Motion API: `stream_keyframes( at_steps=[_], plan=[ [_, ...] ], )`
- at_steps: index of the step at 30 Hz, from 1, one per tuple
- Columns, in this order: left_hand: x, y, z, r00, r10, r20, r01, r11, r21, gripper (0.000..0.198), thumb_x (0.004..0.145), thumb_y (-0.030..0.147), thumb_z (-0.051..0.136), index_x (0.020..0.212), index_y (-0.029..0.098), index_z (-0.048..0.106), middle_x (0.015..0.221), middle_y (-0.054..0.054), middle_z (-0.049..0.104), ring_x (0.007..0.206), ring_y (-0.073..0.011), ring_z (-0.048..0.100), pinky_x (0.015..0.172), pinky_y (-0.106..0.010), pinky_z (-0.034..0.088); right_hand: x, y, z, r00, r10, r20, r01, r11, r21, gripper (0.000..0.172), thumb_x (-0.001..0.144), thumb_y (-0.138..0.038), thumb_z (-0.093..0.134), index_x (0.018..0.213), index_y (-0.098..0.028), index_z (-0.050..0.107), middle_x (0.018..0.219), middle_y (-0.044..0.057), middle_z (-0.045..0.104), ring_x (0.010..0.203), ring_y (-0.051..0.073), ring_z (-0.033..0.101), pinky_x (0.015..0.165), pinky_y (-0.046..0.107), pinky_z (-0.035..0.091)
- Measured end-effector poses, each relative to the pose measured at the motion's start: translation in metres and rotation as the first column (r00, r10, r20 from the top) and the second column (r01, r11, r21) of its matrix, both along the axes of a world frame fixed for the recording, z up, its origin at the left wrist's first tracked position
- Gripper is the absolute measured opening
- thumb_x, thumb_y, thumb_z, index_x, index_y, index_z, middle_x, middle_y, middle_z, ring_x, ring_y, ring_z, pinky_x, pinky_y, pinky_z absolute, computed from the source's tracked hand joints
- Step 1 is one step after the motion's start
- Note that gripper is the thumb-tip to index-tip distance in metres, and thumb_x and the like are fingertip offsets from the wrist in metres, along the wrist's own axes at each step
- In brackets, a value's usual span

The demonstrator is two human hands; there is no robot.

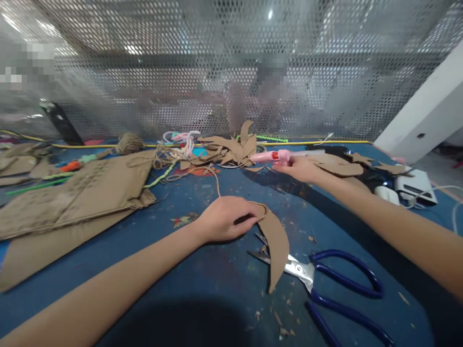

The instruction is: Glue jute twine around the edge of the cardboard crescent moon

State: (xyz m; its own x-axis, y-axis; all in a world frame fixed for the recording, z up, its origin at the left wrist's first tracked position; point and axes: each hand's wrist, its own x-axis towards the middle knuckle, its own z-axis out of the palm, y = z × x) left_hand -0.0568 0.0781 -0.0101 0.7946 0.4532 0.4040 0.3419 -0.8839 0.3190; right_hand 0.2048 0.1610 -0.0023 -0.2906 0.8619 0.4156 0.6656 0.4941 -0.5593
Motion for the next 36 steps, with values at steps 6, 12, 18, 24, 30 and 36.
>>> stream_keyframes(
  at_steps=[6, 12, 18, 24, 30, 36],
  plan=[
    [-0.004, -0.002, 0.003, 0.998, 0.049, -0.044, -0.048, 0.999, 0.025, 0.03, 0.096, 0.028, 0.038, 0.095, 0.018, 0.066, 0.087, -0.006, 0.072, 0.082, -0.0171, 0.066, 0.076, -0.027, 0.049, -0.014, 0.016, -0.019, 0.996, 0.08, 0.048, -0.075, 0.992, -0.103, 0.034, 0.096, -0.043, 0.042, 0.093, -0.014, 0.06, 0.071, -0.001, 0.06, 0.05, 0.008, 0.051, 0.047, 0.024, 0.046],
    [-0.002, -0.004, 0.002, 0.982, 0.165, -0.089, -0.154, 0.981, 0.118, 0.03, 0.095, 0.03, 0.04, 0.09, 0.018, 0.066, 0.083, -0.005, 0.071, 0.078, -0.0177, 0.063, 0.072, -0.028, 0.047, -0.024, 0.013, -0.029, 0.974, 0.148, 0.17, -0.144, 0.989, -0.035, 0.028, 0.092, -0.039, 0.054, 0.103, -0.014, 0.061, 0.098, 0.004, 0.064, 0.083, 0.015, 0.062, 0.074, 0.035, 0.053],
    [-0.001, 0.001, -0.001, 0.935, 0.344, -0.079, -0.333, 0.934, 0.127, 0.027, 0.093, 0.031, 0.045, 0.101, 0.017, 0.066, 0.091, -0.008, 0.067, 0.089, -0.0224, 0.058, 0.079, -0.036, 0.049, -0.019, -0.005, -0.036, 0.989, -0.033, 0.141, 0.008, 0.984, 0.176, 0.032, 0.086, -0.042, 0.056, 0.101, -0.014, 0.059, 0.1, 0.014, 0.062, 0.097, 0.029, 0.056, 0.088, 0.047, 0.043],
    [-0.003, 0.005, -0.001, 0.942, 0.295, -0.157, -0.295, 0.955, 0.023, 0.035, 0.087, 0.042, 0.057, 0.11, 0.018, 0.067, 0.112, -0.01, 0.062, 0.106, -0.0256, 0.053, 0.096, -0.043, 0.043, 0.005, -0.065, -0.029, 0.983, -0.183, 0.014, 0.168, 0.925, 0.34, 0.031, 0.09, -0.039, 0.046, 0.114, -0.018, 0.048, 0.104, 0.013, 0.057, 0.099, 0.028, 0.053, 0.09, 0.047, 0.041],
    [-0.006, 0.013, 0.004, 0.96, 0.252, -0.123, -0.279, 0.898, -0.34, 0.028, 0.071, 0.035, 0.075, 0.092, 0.018, 0.068, 0.113, -0.009, 0.061, 0.111, -0.0249, 0.054, 0.1, -0.043, 0.04, 0.025, -0.129, -0.028, 0.986, -0.153, 0.07, 0.12, 0.929, 0.35, 0.021, 0.087, -0.034, 0.053, 0.104, -0.022, 0.051, 0.101, 0.009, 0.058, 0.096, 0.026, 0.054, 0.086, 0.044, 0.044],
    [-0.003, 0.018, 0.01, 0.946, 0.309, -0.1, -0.318, 0.821, -0.475, 0.034, 0.062, 0.035, 0.079, 0.083, 0.016, 0.061, 0.099, -0.008, 0.067, 0.094, -0.0221, 0.063, 0.084, -0.038, 0.049, 0.022, -0.148, -0.007, 0.983, -0.184, -0.026, 0.178, 0.891, 0.418, 0.015, 0.085, -0.025, 0.056, 0.1, -0.023, 0.051, 0.093, 0.006, 0.059, 0.084, 0.021, 0.058, 0.073, 0.036, 0.048]
  ],
)
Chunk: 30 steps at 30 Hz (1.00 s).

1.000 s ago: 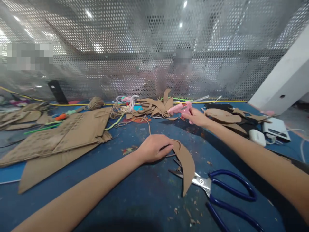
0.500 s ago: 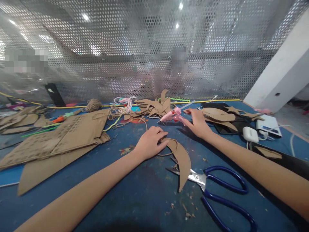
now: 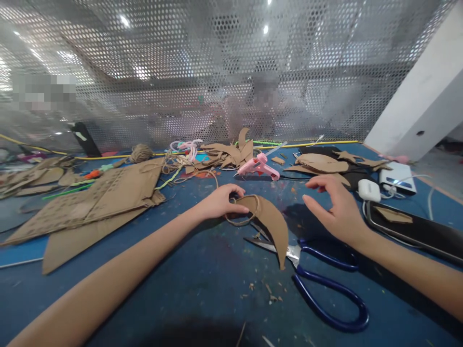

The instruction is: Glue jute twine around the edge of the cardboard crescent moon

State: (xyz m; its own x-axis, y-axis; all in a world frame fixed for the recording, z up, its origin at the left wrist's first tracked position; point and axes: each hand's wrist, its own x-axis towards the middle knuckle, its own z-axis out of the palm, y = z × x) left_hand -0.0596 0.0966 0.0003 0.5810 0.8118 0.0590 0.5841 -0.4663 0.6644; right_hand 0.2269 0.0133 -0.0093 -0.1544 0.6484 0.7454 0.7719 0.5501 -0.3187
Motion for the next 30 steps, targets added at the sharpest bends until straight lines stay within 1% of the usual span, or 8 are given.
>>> stream_keyframes(
  at_steps=[5, 9, 11, 13, 16, 20, 25, 30],
  plan=[
    [0.003, -0.008, 0.012, 0.99, 0.079, 0.121, -0.068, 0.993, -0.095, 0.036, 0.069, 0.033, 0.073, 0.093, 0.016, 0.051, 0.062, 0.005, 0.062, 0.058, -0.0127, 0.06, 0.057, -0.025, 0.048, -0.011, -0.023, 0.027, 0.994, 0.106, -0.002, -0.104, 0.979, 0.173, 0.014, 0.082, -0.013, 0.056, 0.091, -0.024, 0.053, 0.076, -0.001, 0.06, 0.064, 0.014, 0.057, 0.061, 0.027, 0.047],
    [0.008, -0.014, 0.027, 0.893, 0.231, 0.386, -0.167, 0.967, -0.192, 0.04, 0.062, 0.025, 0.078, 0.096, 0.016, 0.059, 0.08, 0.0, 0.07, 0.07, -0.0125, 0.065, 0.067, -0.025, 0.053, -0.031, -0.047, 0.037, 0.961, 0.275, 0.012, -0.268, 0.943, -0.196, 0.006, 0.085, -0.02, 0.054, 0.082, -0.024, 0.057, 0.062, -0.005, 0.059, 0.047, 0.008, 0.05, 0.047, 0.022, 0.04],
    [0.01, -0.015, 0.033, 0.806, 0.301, 0.51, -0.196, 0.948, -0.25, 0.041, 0.058, 0.025, 0.081, 0.095, 0.016, 0.064, 0.083, 0.0, 0.071, 0.069, -0.0128, 0.066, 0.068, -0.025, 0.055, -0.045, -0.052, 0.036, 0.92, 0.39, -0.022, -0.333, 0.754, -0.566, 0.009, 0.085, -0.023, 0.053, 0.079, -0.022, 0.06, 0.062, -0.003, 0.061, 0.052, 0.01, 0.054, 0.052, 0.023, 0.043],
    [0.012, -0.017, 0.037, 0.713, 0.357, 0.603, -0.21, 0.93, -0.302, 0.039, 0.057, 0.028, 0.083, 0.089, 0.015, 0.067, 0.077, -0.001, 0.071, 0.065, -0.013, 0.066, 0.065, -0.025, 0.055, -0.059, -0.052, 0.031, 0.89, 0.422, -0.173, -0.377, 0.465, -0.801, 0.012, 0.082, -0.023, 0.057, 0.091, -0.02, 0.063, 0.074, 0.0, 0.066, 0.063, 0.012, 0.061, 0.059, 0.025, 0.048],
    [0.017, -0.022, 0.04, 0.575, 0.418, 0.703, -0.203, 0.906, -0.372, 0.034, 0.054, 0.03, 0.086, 0.078, 0.014, 0.068, 0.069, 0.0, 0.07, 0.061, -0.0115, 0.065, 0.064, -0.023, 0.054, -0.084, -0.041, 0.022, 0.805, 0.278, -0.524, -0.58, 0.19, -0.792, 0.056, 0.074, -0.026, 0.066, 0.127, -0.018, 0.048, 0.119, 0.01, 0.061, 0.086, 0.017, 0.066, 0.074, 0.031, 0.053],
    [0.027, -0.035, 0.043, 0.422, 0.442, 0.792, -0.124, 0.893, -0.432, 0.032, 0.053, 0.028, 0.087, 0.075, 0.015, 0.066, 0.068, 0.002, 0.069, 0.063, -0.0086, 0.064, 0.065, -0.02, 0.053, -0.119, -0.014, 0.016, 0.604, -0.093, -0.792, -0.744, 0.289, -0.602, 0.079, 0.068, -0.03, 0.073, 0.136, -0.021, 0.035, 0.149, 0.014, 0.034, 0.122, 0.024, 0.051, 0.098, 0.038, 0.045],
    [0.035, -0.053, 0.049, 0.331, 0.479, 0.813, -0.102, 0.875, -0.474, 0.031, 0.056, 0.029, 0.085, 0.078, 0.017, 0.066, 0.073, 0.002, 0.071, 0.07, -0.0094, 0.065, 0.061, -0.018, 0.049, -0.134, 0.012, 0.007, 0.32, 0.087, -0.944, -0.897, 0.349, -0.272, 0.04, 0.072, -0.041, 0.072, 0.105, -0.022, 0.059, 0.125, 0.007, 0.059, 0.127, 0.023, 0.045, 0.111, 0.04, 0.029],
    [0.031, -0.055, 0.051, 0.303, 0.482, 0.822, -0.124, 0.875, -0.467, 0.028, 0.059, 0.028, 0.084, 0.078, 0.018, 0.065, 0.075, 0.002, 0.071, 0.074, -0.0109, 0.066, 0.063, -0.019, 0.048, -0.109, 0.004, -0.004, 0.289, 0.091, -0.953, -0.915, 0.32, -0.247, 0.024, 0.082, -0.044, 0.064, 0.081, -0.022, 0.055, 0.085, 0.002, 0.065, 0.106, 0.021, 0.06, 0.106, 0.044, 0.034]
  ],
)
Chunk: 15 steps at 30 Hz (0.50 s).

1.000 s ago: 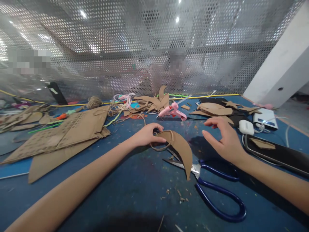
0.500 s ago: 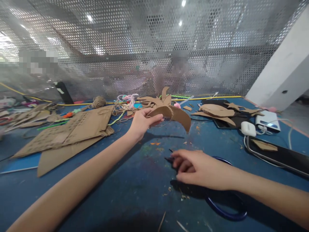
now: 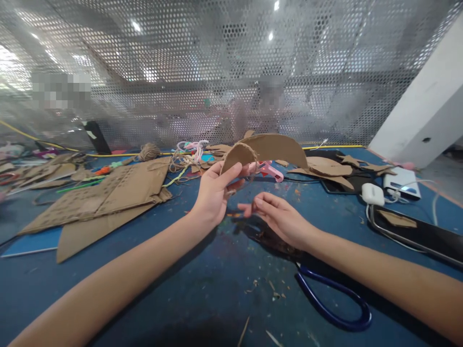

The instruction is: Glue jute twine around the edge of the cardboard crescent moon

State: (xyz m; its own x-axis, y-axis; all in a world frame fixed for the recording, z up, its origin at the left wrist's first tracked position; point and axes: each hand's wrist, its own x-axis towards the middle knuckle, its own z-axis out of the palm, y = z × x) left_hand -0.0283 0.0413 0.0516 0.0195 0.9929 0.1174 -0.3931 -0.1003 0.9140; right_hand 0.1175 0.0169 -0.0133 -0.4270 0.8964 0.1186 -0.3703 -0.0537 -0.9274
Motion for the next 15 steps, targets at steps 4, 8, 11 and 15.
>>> stream_keyframes(
  at_steps=[4, 8, 11, 15],
  plan=[
    [0.002, 0.004, -0.005, 0.999, -0.038, 0.027, 0.038, 0.999, -0.002, 0.029, 0.06, 0.027, 0.083, 0.081, 0.018, 0.064, 0.079, 0.001, 0.072, 0.077, -0.012, 0.068, 0.069, -0.021, 0.049, 0.009, 0.0, -0.003, 0.993, -0.121, -0.019, 0.12, 0.992, -0.045, 0.04, 0.066, -0.027, 0.08, 0.095, -0.027, 0.053, 0.102, -0.002, 0.059, 0.114, 0.017, 0.055, 0.109, 0.041, 0.031],
    [0.011, -0.002, -0.008, 0.995, -0.101, 0.012, 0.1, 0.992, 0.074, 0.028, 0.061, 0.026, 0.082, 0.081, 0.018, 0.063, 0.074, 0.002, 0.07, 0.073, -0.0111, 0.068, 0.065, -0.02, 0.049, -0.006, 0.006, 0.002, 0.999, -0.026, -0.035, 0.025, 0.999, -0.023, 0.055, 0.064, -0.029, 0.08, 0.112, -0.032, 0.054, 0.128, 0.001, 0.054, 0.124, 0.019, 0.048, 0.108, 0.04, 0.034],
    [0.018, -0.011, -0.005, 0.99, -0.142, 0.013, 0.139, 0.981, 0.136, 0.025, 0.061, 0.024, 0.082, 0.075, 0.018, 0.062, 0.072, 0.002, 0.07, 0.071, -0.0112, 0.068, 0.06, -0.018, 0.049, -0.017, 0.008, 0.006, 0.997, 0.031, -0.071, -0.029, 0.999, 0.035, 0.038, 0.069, -0.038, 0.077, 0.102, -0.029, 0.06, 0.113, 0.001, 0.063, 0.115, 0.02, 0.054, 0.106, 0.04, 0.036],
    [0.021, -0.018, -0.001, 0.985, -0.167, 0.042, 0.158, 0.972, 0.173, 0.025, 0.061, 0.023, 0.083, 0.071, 0.017, 0.061, 0.075, 0.002, 0.071, 0.074, -0.0107, 0.068, 0.066, -0.018, 0.052, -0.01, 0.009, 0.005, 0.993, -0.068, -0.099, 0.072, 0.997, 0.035, 0.019, 0.077, -0.042, 0.069, 0.084, -0.025, 0.062, 0.09, -0.001, 0.065, 0.095, 0.017, 0.06, 0.099, 0.04, 0.041]
  ],
)
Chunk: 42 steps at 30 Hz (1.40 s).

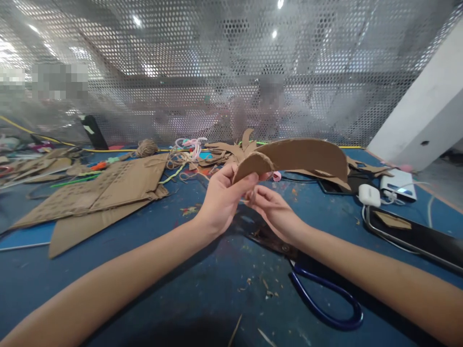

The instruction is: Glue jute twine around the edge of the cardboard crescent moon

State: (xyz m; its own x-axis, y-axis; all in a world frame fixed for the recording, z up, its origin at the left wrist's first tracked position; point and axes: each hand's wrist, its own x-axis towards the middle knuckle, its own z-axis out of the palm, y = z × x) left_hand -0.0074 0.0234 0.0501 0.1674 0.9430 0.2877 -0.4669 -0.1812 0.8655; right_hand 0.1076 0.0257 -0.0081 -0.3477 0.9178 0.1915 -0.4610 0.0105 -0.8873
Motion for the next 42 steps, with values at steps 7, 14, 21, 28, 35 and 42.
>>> stream_keyframes(
  at_steps=[7, 14, 21, 28, 35, 42],
  plan=[
    [-0.012, 0.014, -0.013, 0.997, 0.076, 0.014, -0.075, 0.992, -0.102, 0.026, 0.064, 0.023, 0.082, 0.082, 0.013, 0.065, 0.078, -0.002, 0.073, 0.074, -0.0107, 0.07, 0.073, -0.02, 0.056, 0.055, -0.007, -0.002, 1.0, 0.016, 0.009, -0.017, 0.997, 0.081, 0.025, 0.075, -0.031, 0.072, 0.062, -0.02, 0.054, 0.055, -0.005, 0.058, 0.064, 0.015, 0.065, 0.087, 0.036, 0.047],
    [-0.028, 0.028, -0.044, 0.948, 0.121, -0.293, -0.121, 0.993, 0.018, 0.022, 0.067, 0.026, 0.079, 0.069, 0.016, 0.059, 0.074, -0.004, 0.074, 0.08, -0.0187, 0.071, 0.07, -0.028, 0.057, 0.114, -0.026, 0.005, 0.955, 0.265, 0.13, -0.261, 0.964, -0.049, 0.048, 0.07, -0.043, 0.069, 0.112, -0.02, 0.063, 0.064, -0.003, 0.058, 0.039, 0.008, 0.044, 0.046, 0.027, 0.045],
    [-0.028, 0.034, -0.061, 0.891, 0.058, -0.449, -0.071, 0.997, -0.012, 0.019, 0.068, 0.029, 0.076, 0.07, 0.018, 0.06, 0.081, -0.004, 0.075, 0.083, -0.0202, 0.07, 0.072, -0.031, 0.056, 0.126, -0.024, 0.013, 0.94, 0.282, 0.193, -0.206, 0.917, -0.341, 0.059, 0.072, -0.048, 0.058, 0.127, -0.027, 0.049, 0.136, 0.017, 0.051, 0.058, 0.014, 0.06, 0.029, 0.02, 0.038],
    [-0.026, 0.033, -0.063, 0.873, 0.057, -0.484, -0.062, 0.998, 0.005, 0.015, 0.072, 0.028, 0.075, 0.074, 0.019, 0.063, 0.081, -0.004, 0.074, 0.082, -0.0213, 0.071, 0.071, -0.031, 0.056, 0.104, -0.024, 0.005, 0.902, 0.312, 0.298, -0.21, 0.921, -0.328, 0.073, 0.074, -0.033, 0.071, 0.137, -0.037, 0.035, 0.149, 0.016, 0.035, 0.039, 0.0, 0.049, 0.03, 0.017, 0.032],
    [-0.026, 0.032, -0.063, 0.88, 0.053, -0.472, -0.061, 0.998, -0.001, 0.015, 0.071, 0.028, 0.076, 0.074, 0.019, 0.064, 0.079, -0.004, 0.073, 0.078, -0.0199, 0.071, 0.068, -0.03, 0.057, 0.104, -0.029, 0.005, 0.906, 0.095, 0.413, -0.008, 0.978, -0.209, 0.032, 0.08, -0.05, 0.065, 0.086, -0.018, 0.065, 0.046, -0.008, 0.038, 0.04, 0.004, 0.027, 0.038, 0.019, 0.019],
    [-0.025, 0.031, -0.063, 0.898, 0.014, -0.439, -0.018, 1.0, -0.005, 0.016, 0.07, 0.026, 0.077, 0.071, 0.019, 0.063, 0.086, -0.005, 0.074, 0.077, -0.0184, 0.071, 0.068, -0.028, 0.057, 0.109, -0.03, 0.007, 0.525, -0.524, 0.67, 0.327, 0.852, 0.409, 0.017, 0.081, -0.041, 0.066, 0.074, -0.025, 0.069, 0.067, 0.001, 0.066, 0.055, 0.012, 0.056, 0.048, 0.023, 0.044]
  ],
)
